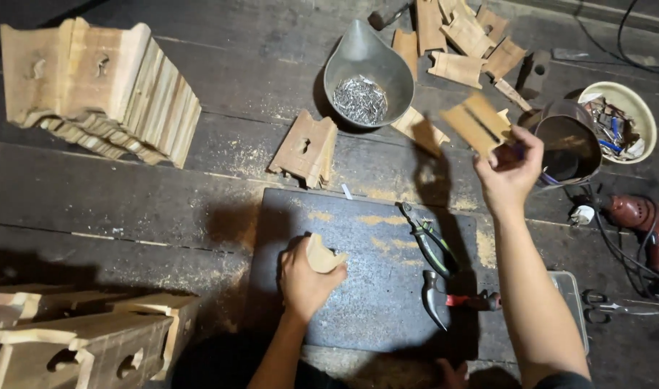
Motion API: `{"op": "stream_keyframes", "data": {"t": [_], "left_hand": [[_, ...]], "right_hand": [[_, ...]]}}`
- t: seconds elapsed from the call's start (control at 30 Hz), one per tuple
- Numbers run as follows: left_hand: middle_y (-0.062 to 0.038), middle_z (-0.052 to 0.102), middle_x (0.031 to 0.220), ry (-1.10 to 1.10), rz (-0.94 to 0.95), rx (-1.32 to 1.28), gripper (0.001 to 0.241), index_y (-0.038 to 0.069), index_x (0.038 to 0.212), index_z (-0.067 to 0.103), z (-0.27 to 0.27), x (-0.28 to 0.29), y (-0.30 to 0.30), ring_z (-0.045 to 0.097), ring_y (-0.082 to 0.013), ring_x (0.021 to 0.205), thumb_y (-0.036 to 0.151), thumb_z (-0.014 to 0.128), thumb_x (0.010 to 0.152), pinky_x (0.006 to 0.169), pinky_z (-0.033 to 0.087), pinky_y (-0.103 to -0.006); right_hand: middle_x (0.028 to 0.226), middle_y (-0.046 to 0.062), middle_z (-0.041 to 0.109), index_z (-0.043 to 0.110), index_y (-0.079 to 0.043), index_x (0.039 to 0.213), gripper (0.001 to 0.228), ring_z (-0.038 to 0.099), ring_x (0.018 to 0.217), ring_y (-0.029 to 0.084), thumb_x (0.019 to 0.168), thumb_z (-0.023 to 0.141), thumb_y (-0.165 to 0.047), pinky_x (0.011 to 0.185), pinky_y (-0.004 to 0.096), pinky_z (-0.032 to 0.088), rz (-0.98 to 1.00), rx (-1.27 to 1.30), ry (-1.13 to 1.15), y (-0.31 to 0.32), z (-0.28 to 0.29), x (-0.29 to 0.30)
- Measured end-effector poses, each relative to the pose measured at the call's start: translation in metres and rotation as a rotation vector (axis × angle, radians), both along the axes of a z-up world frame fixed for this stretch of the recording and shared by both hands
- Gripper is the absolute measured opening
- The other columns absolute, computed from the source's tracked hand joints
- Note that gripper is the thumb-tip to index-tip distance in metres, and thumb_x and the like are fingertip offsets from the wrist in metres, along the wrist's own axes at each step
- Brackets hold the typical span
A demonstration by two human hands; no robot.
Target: Assembling small wooden boxes or birdhouses by hand using a hammer and nails.
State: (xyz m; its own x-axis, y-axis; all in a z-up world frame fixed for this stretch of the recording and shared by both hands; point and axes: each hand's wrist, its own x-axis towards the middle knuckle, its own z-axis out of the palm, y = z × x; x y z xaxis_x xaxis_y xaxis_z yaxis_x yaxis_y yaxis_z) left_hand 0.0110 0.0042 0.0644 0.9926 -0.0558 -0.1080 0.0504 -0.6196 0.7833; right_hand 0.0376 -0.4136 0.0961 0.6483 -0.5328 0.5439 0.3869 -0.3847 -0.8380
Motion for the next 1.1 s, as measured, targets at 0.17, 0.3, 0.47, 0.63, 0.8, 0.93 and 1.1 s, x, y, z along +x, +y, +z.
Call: {"op": "stream_keyframes", "data": {"t": [0.17,0.3,0.47,0.63,0.8,0.93,1.1], "left_hand": [[-0.003,0.072,0.119,0.122,-0.039,0.063,0.087,0.018,0.13,0.066,-0.012,0.003,0.001,0.061,-0.0287,0.112,0.051,0.091,0.054,0.085,0.056,-0.0457],[-0.008,0.072,0.121,0.053,-0.018,0.056,0.092,0.015,0.134,0.064,-0.047,-0.005,0.001,0.06,-0.0332,0.114,0.05,0.093,0.053,0.089,0.055,-0.049],[-0.008,0.07,0.113,0.198,-0.033,0.04,0.073,0.017,0.12,0.065,-0.005,0.005,-0.01,0.065,-0.0328,0.111,0.044,0.088,0.056,0.09,0.057,-0.046],[-0.009,0.074,0.093,-0.102,-0.214,0.259,0.063,0.008,0.115,0.068,-0.034,0.007,-0.025,0.069,-0.042,0.088,0.043,0.08,0.063,0.084,0.051,-0.0552],[-0.008,0.076,0.092,-0.038,-0.268,0.442,0.073,0.008,0.113,0.071,-0.013,0.017,-0.034,0.072,-0.0352,0.093,0.055,0.093,0.063,0.089,0.05,-0.0506],[-0.006,0.072,0.11,0.319,-0.367,0.416,0.043,0.013,0.099,0.072,0.001,0.022,-0.032,0.067,-0.0315,0.108,0.047,0.086,0.076,0.105,0.042,-0.0482],[-0.007,0.073,0.113,-0.099,-0.303,0.213,0.094,0.008,0.132,0.065,-0.063,-0.009,-0.002,0.069,-0.0294,0.107,0.047,0.092,0.051,0.1,0.046,-0.0462]], "right_hand": [[0.134,0.03,0.059,0.059,0.011,0.127,0.058,0.056,0.127,0.047,0.07,0.053,0.015,0.108,0.051,0.047,-0.247,-0.813,0.24,-0.035,-0.016,0.04],[0.148,0.021,0.055,0.062,0.006,0.135,0.065,0.06,0.117,0.049,0.07,0.061,0.014,0.082,0.055,0.055,-0.313,-1.083,0.603,-0.061,-0.052,0.066],[0.168,0.015,0.036,0.055,-0.016,0.152,0.074,0.024,0.155,0.039,0.079,0.066,-0.025,0.111,0.075,0.029,-0.198,-0.97,1.21,-0.029,-0.02,0.145],[0.121,0.022,0.07,0.062,-0.005,0.133,0.045,0.06,0.108,0.04,0.092,0.069,-0.022,0.095,0.049,0.044,-0.092,-0.663,0.602,-0.106,-0.132,0.269],[0.078,0.007,0.056,0.056,-0.021,0.086,0.008,0.048,0.076,0.025,0.089,0.063,-0.019,0.071,0.039,0.043,-0.117,-0.433,0.787,-0.067,-0.11,0.286],[0.083,0.014,0.073,0.074,-0.016,0.09,0.026,0.068,0.081,0.029,0.087,0.051,-0.004,0.073,0.043,0.051,-0.271,-0.498,0.682,-0.09,-0.145,0.286],[0.084,-0.01,0.067,0.079,-0.013,0.086,0.03,0.061,0.08,0.006,0.081,0.056,0.006,0.064,0.024,0.051,-0.215,0.074,0.435,-0.097,-0.135,0.237]]}}
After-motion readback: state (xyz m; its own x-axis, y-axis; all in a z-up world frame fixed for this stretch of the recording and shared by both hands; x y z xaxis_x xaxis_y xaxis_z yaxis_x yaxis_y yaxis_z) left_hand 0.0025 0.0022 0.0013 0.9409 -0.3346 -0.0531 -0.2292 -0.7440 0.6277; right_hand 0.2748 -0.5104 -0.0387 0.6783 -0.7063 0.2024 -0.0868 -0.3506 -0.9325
